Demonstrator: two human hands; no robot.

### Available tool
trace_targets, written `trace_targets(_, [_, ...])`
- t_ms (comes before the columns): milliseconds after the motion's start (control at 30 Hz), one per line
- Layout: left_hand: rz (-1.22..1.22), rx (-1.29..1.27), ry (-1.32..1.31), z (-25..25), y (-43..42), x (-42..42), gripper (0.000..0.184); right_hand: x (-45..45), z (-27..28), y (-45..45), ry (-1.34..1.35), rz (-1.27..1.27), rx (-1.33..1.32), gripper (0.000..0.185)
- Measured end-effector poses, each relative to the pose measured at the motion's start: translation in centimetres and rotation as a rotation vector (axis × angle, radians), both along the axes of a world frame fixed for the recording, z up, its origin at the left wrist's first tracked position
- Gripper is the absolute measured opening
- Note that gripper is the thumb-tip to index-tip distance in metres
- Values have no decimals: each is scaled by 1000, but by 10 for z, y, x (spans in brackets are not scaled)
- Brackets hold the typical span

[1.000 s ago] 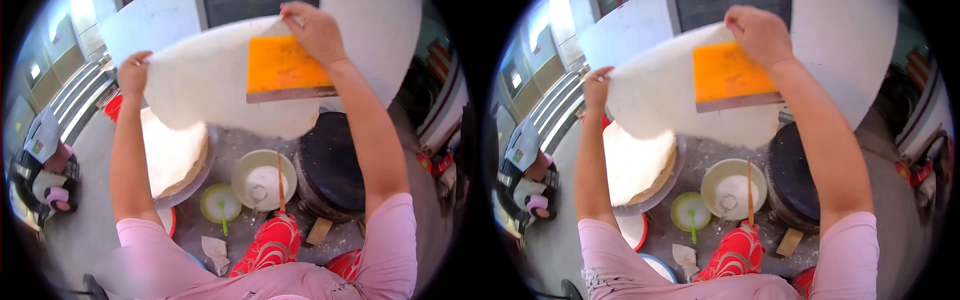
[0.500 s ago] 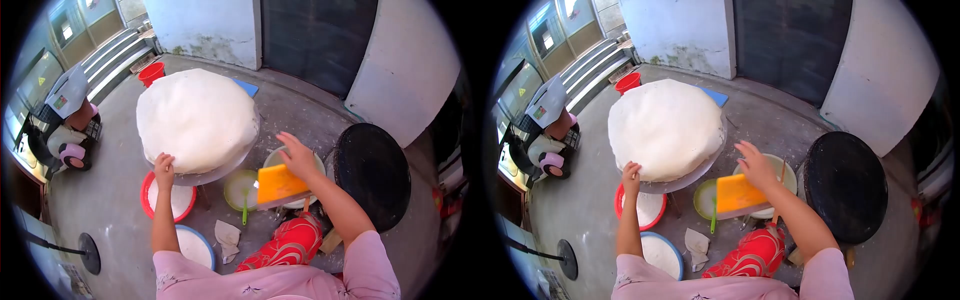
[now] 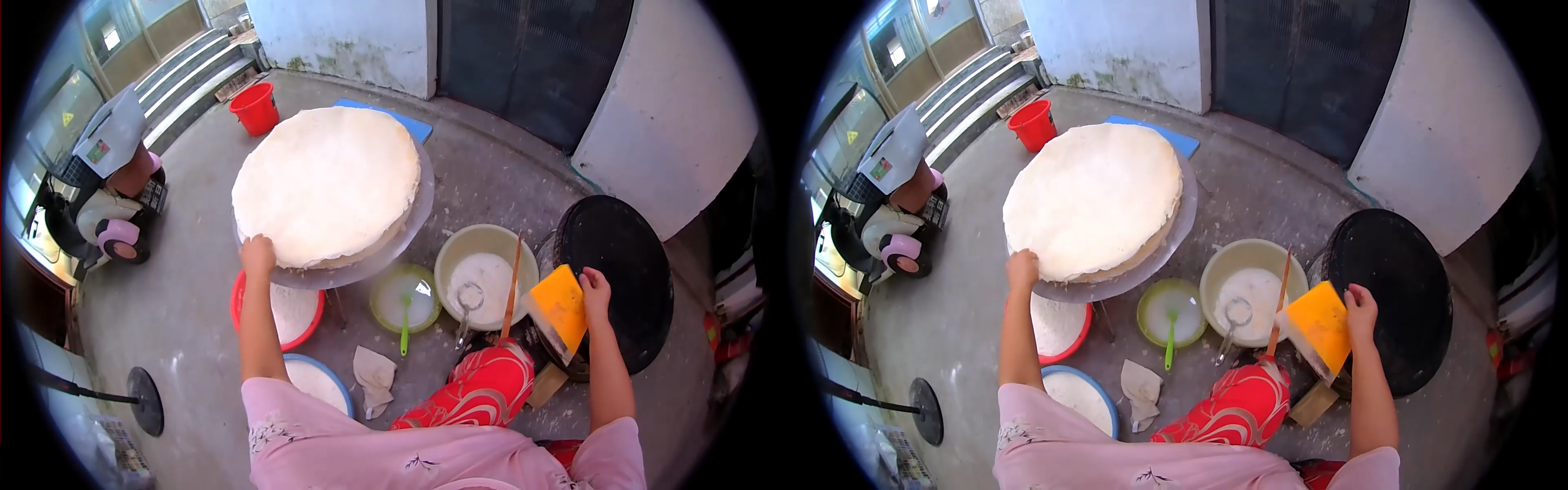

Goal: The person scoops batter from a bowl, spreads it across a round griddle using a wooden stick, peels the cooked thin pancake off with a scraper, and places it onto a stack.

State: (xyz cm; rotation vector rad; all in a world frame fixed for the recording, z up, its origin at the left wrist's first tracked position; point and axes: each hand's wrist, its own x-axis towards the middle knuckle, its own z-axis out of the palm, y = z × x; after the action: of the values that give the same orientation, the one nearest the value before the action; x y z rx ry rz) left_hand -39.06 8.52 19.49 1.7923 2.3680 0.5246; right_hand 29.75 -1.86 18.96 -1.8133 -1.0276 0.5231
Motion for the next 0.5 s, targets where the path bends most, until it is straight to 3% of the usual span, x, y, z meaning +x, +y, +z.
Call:
trace_targets(67, [9,193,532,8,-8,30,29,22,-18,-4,305,-115,-169,31])
trace_targets(100, [-109,346,494,5,-10,43,29,9,-6,-6,308,-106,-177,31])
trace_targets(133, [-224,496,453,2,-13,59,30,-18,25,-9,535,-171,-267,36])
trace_targets(167, [-275,441,148,12,-21,87,32,-36,41,-9,762,-235,-360,41])
trace_targets(200, [-373,558,-7,9,-29,115,28,-41,34,-5,762,-220,-371,41])
trace_targets(233, [-360,494,-313,5,-43,148,29,-46,22,-1,1012,41,-241,42])
trace_targets(267, [-535,369,-460,-1,-52,172,38,-50,15,1,1252,305,-104,43])
trace_targets(300, [-573,74,-749,-2,-66,201,50,-66,21,6,1323,378,-54,40])
trace_targets(333, [-618,1,-1233,20,-87,239,55,-90,30,12,1394,447,-3,38])
trace_targets(400, [-552,-96,-1515,36,-113,290,55,-132,39,26,1414,559,51,38])
trace_targets(433, [-550,-96,-1517,42,-114,305,55,-153,44,31,1413,558,48,38])
trace_targets(500, [-433,-139,-1878,48,-111,323,36,-185,49,36,1477,591,-15,38])
